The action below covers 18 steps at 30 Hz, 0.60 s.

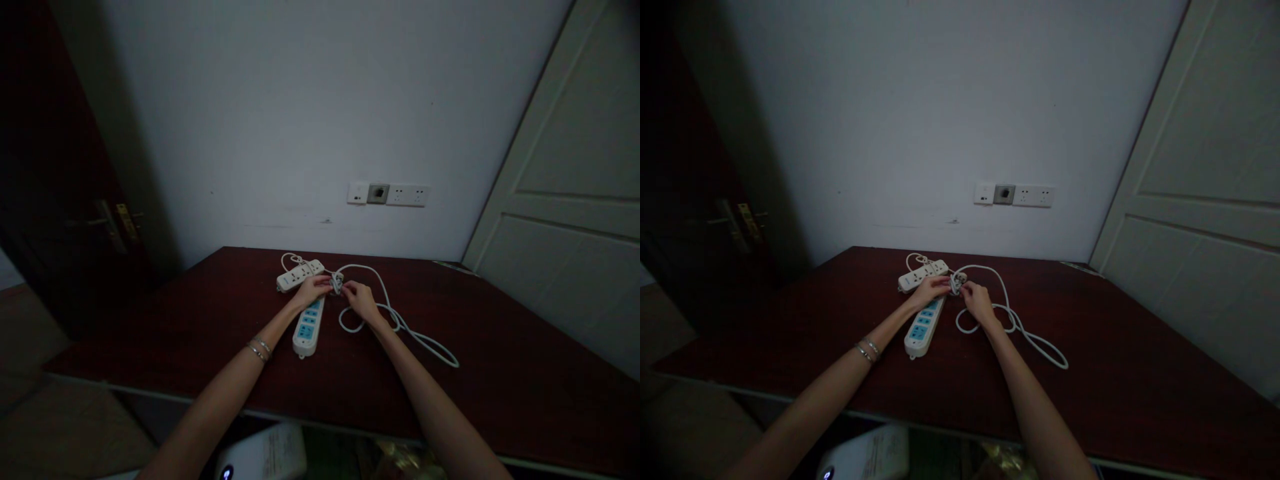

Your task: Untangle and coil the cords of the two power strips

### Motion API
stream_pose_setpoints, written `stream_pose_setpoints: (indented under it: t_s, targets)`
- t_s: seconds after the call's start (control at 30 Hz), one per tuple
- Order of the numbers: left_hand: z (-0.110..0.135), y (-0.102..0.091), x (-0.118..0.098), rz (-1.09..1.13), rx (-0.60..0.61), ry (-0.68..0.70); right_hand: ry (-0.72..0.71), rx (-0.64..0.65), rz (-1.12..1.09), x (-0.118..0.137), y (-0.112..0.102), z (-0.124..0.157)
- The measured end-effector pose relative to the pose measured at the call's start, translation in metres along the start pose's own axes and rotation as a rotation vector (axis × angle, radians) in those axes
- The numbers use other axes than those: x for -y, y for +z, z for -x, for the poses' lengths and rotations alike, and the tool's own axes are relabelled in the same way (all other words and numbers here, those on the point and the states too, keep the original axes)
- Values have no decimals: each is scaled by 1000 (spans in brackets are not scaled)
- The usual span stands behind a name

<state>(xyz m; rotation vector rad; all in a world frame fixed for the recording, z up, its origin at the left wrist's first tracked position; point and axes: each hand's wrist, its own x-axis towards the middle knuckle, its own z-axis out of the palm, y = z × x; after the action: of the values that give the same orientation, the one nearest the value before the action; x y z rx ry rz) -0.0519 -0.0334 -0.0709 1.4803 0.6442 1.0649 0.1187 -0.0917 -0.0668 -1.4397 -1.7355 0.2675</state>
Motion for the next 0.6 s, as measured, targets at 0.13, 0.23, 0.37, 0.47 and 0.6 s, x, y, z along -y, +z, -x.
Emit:
stream_pose_setpoints:
  t_s: [0.13, 0.23, 0.37, 0.47, 0.6]
  targets:
    - [-2, -1, 5, -20, -13, 14, 11, 32, 92, 6, -6, 3]
    - [-2, -1, 6, -25, -27, 13, 22, 40, 180, 16, -9, 8]
    - [-1, -1, 4, -43, -52, 17, 36, 24, 284, 31, -6, 16]
    - [-1, 0, 2, -49, -61, 15, 59, -17, 398, 36, -2, 19]
    - [1, 1, -2, -35, -51, -13, 42, -1, 505, 38, -2, 20]
